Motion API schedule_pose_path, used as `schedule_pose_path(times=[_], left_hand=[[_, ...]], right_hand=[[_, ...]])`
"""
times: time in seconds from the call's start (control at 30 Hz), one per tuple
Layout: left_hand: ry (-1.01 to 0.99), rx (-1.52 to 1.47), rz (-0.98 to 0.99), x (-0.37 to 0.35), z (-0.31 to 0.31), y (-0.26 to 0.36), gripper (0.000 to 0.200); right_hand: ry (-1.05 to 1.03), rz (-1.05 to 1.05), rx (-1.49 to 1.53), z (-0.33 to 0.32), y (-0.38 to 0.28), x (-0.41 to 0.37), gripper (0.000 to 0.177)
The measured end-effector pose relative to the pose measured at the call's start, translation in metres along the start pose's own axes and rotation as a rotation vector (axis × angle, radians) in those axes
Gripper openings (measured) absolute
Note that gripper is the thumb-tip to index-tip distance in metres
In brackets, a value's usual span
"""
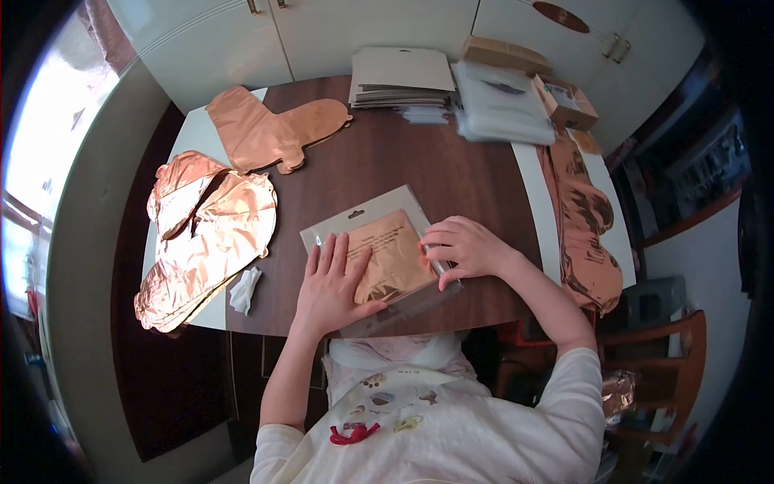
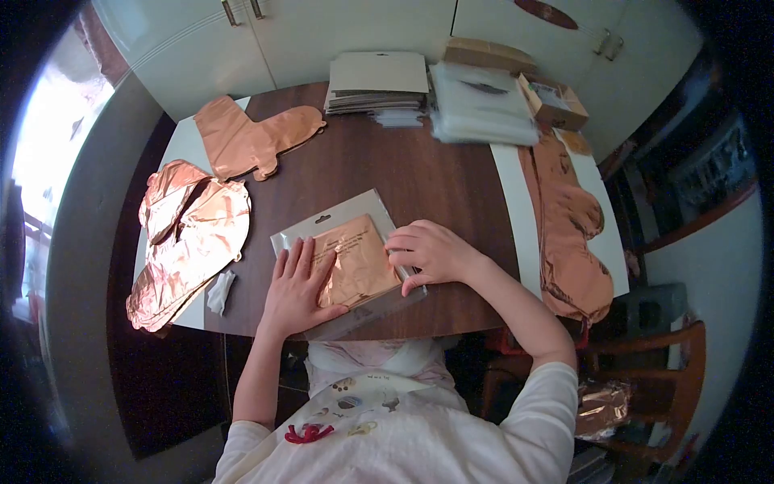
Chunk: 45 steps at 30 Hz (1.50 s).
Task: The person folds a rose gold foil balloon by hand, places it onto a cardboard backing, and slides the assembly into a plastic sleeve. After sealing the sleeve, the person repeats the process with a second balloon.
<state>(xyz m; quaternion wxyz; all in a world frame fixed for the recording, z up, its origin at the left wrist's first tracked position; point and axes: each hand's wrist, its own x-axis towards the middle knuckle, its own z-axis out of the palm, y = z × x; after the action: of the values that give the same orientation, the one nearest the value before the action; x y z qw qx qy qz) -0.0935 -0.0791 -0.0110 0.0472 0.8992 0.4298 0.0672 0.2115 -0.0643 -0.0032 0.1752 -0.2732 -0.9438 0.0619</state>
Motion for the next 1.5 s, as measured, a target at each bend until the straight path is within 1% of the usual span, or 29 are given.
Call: schedule_pose_path(times=[0.13, 0.33, 0.43, 0.67, 0.77, 0.87, 0.93, 1.07, 1.17, 1.33, 1.43, 1.5], left_hand=[[0.013, 0.0, 0.001, -0.001, 0.002, 0.0, 0.093], [0.03, -0.014, 0.004, -0.001, 0.003, 0.0, 0.093], [0.04, -0.019, 0.015, -0.001, 0.002, -0.001, 0.093], [0.013, -0.019, 0.082, 0.003, 0.001, -0.006, 0.093], [0.016, -0.026, 0.097, 0.003, 0.001, -0.008, 0.089], [0.092, -0.238, 0.065, -0.002, 0.002, -0.015, 0.075], [0.109, -0.301, 0.01, -0.011, -0.002, -0.017, 0.065], [0.086, -0.344, -0.018, -0.036, -0.007, -0.02, 0.05], [0.088, -0.339, 0.006, -0.049, -0.008, -0.015, 0.048], [0.107, -0.276, 0.031, -0.054, -0.008, -0.009, 0.055], [0.122, -0.262, 0.038, -0.055, -0.005, -0.009, 0.06], [0.124, -0.256, 0.038, -0.055, -0.004, -0.01, 0.062]], right_hand=[[0.002, 0.006, -0.071, -0.004, -0.004, 0.003, 0.054], [-0.011, -0.002, -0.048, -0.005, 0.0, 0.015, 0.062], [0.009, -0.006, -0.064, -0.002, 0.001, 0.015, 0.063], [-0.057, 0.017, -0.022, -0.002, -0.006, 0.015, 0.067], [-0.067, 0.064, -0.001, 0.002, -0.008, 0.009, 0.07], [-0.061, 0.117, 0.047, 0.005, -0.011, 0.001, 0.072], [-0.058, 0.147, 0.087, 0.004, -0.016, -0.002, 0.072], [-0.014, 0.142, 0.038, -0.002, -0.03, 0.0, 0.057], [0.062, 0.111, 0.044, 0.005, -0.035, -0.001, 0.042], [0.192, 0.089, 0.022, 0.014, -0.041, 0.0, 0.023], [0.201, 0.047, -0.028, 0.016, -0.042, -0.001, 0.016], [0.203, 0.055, -0.026, 0.016, -0.043, -0.001, 0.014]])
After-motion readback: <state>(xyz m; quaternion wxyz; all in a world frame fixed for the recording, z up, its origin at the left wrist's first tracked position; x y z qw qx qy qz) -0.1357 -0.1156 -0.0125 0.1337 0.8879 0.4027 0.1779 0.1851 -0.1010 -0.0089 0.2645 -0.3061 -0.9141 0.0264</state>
